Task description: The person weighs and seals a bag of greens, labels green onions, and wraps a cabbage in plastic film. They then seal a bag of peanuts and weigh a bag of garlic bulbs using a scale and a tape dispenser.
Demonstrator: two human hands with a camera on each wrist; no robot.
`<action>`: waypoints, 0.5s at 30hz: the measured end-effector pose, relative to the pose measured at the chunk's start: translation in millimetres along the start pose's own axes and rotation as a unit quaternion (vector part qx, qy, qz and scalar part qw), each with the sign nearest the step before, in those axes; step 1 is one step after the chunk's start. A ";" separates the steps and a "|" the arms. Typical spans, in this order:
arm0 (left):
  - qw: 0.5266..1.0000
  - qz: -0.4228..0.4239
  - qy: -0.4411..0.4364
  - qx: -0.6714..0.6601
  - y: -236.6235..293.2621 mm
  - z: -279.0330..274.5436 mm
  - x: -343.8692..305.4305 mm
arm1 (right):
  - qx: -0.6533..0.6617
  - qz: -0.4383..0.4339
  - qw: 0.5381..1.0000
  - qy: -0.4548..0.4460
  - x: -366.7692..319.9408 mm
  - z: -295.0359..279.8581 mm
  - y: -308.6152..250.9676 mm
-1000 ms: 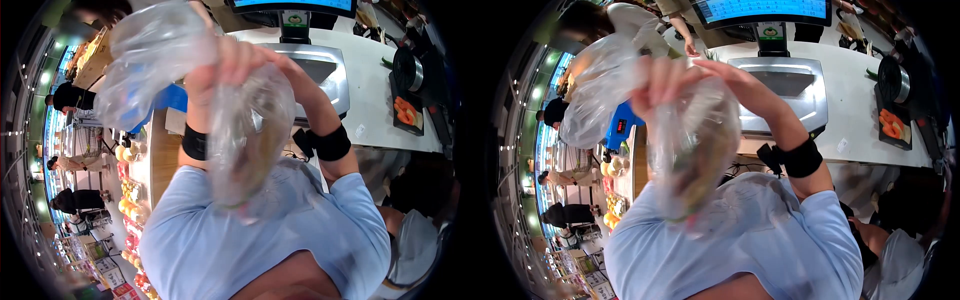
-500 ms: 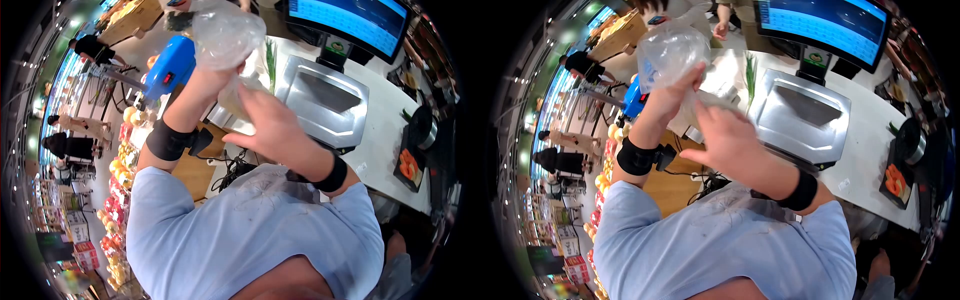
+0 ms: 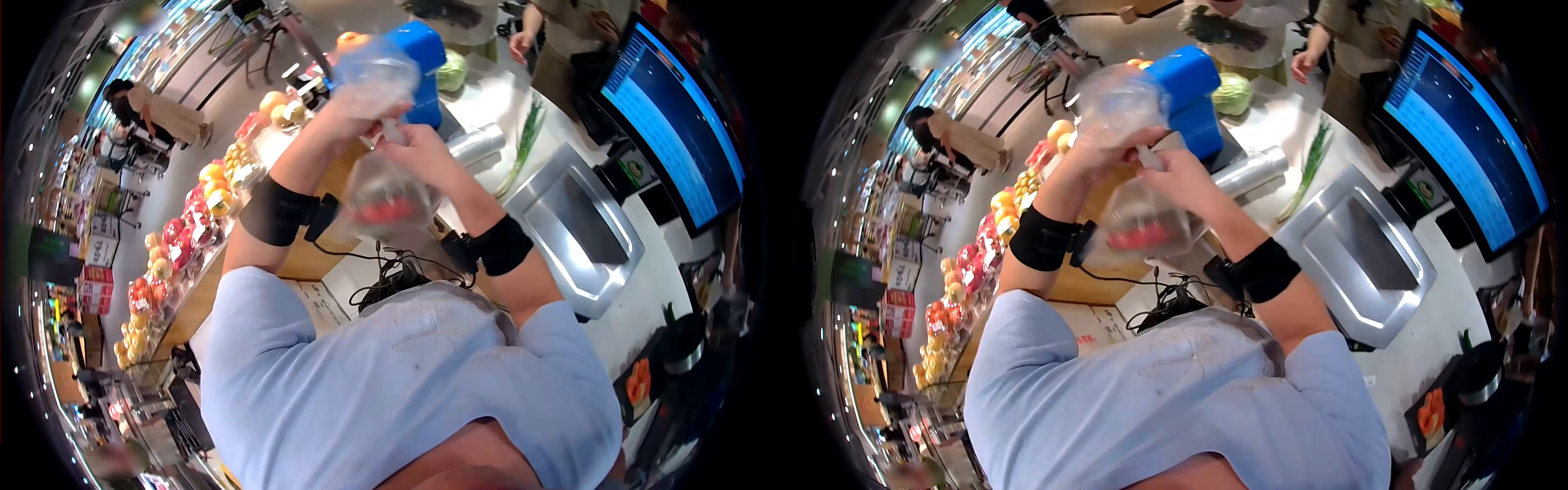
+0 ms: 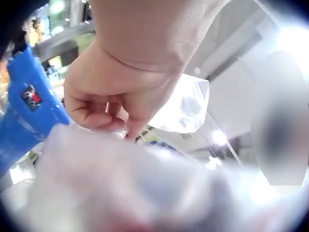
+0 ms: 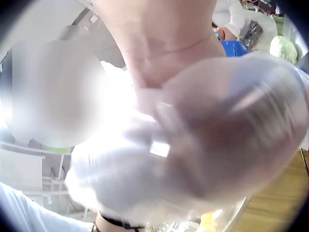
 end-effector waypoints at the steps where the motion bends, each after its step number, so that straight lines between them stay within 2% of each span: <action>1: 0.996 -0.042 0.025 -0.074 -17.3 -14.1 -6.3 | -0.078 0.004 0.996 0.045 9.1 6.7 -1.4; 2: 0.988 -0.027 0.075 -0.131 -13.3 -23.9 -18.1 | -0.155 0.007 0.984 0.091 16.3 14.1 -5.0; 3: 0.990 -0.023 0.084 -0.108 -26.9 -45.2 -14.7 | -0.152 0.004 0.985 0.083 28.2 29.9 -5.9; 5: 0.992 -0.022 0.098 -0.080 -46.2 -79.7 -6.6 | -0.334 0.025 0.934 0.126 51.4 46.8 -10.0; 6: 0.949 -0.020 0.169 0.267 -32.7 -99.7 -10.1 | -0.330 0.022 0.936 0.122 64.7 55.8 1.4; 7: 0.785 -0.016 0.217 0.580 -16.7 -105.4 -12.0 | -0.348 -0.013 0.924 0.159 77.6 62.6 10.6; 8: 0.782 -0.020 0.218 0.583 -26.1 -117.9 -6.7 | -0.364 -0.046 0.909 0.196 85.6 67.5 9.6; 10: 0.693 0.134 0.268 0.656 -11.7 -121.1 -4.4 | -0.354 -0.020 0.910 0.214 106.4 76.6 23.0; 11: 0.678 0.092 0.266 0.678 -19.1 -130.2 2.9 | -0.341 -0.007 0.908 0.244 112.0 77.4 27.2; 12: 0.677 0.092 0.266 0.680 -22.5 -135.8 7.6 | -0.328 0.007 0.904 0.274 117.1 77.3 32.0; 13: 0.690 0.084 0.282 0.662 -26.4 -144.7 11.0 | -0.327 0.007 0.905 0.274 124.3 80.7 32.1; 15: 0.721 0.061 0.295 0.625 -37.1 -161.4 18.3 | -0.280 0.067 0.925 0.246 139.1 84.9 47.1</action>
Point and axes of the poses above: each hand's wrist, its own x-axis towards the middle knuckle, its own z-axis out of the palm, y = z × x, the point moved 9 cm from there along x, towards the middle knuckle, and after that the axes turned 7 degrees about -y, right-handed, at the moved point
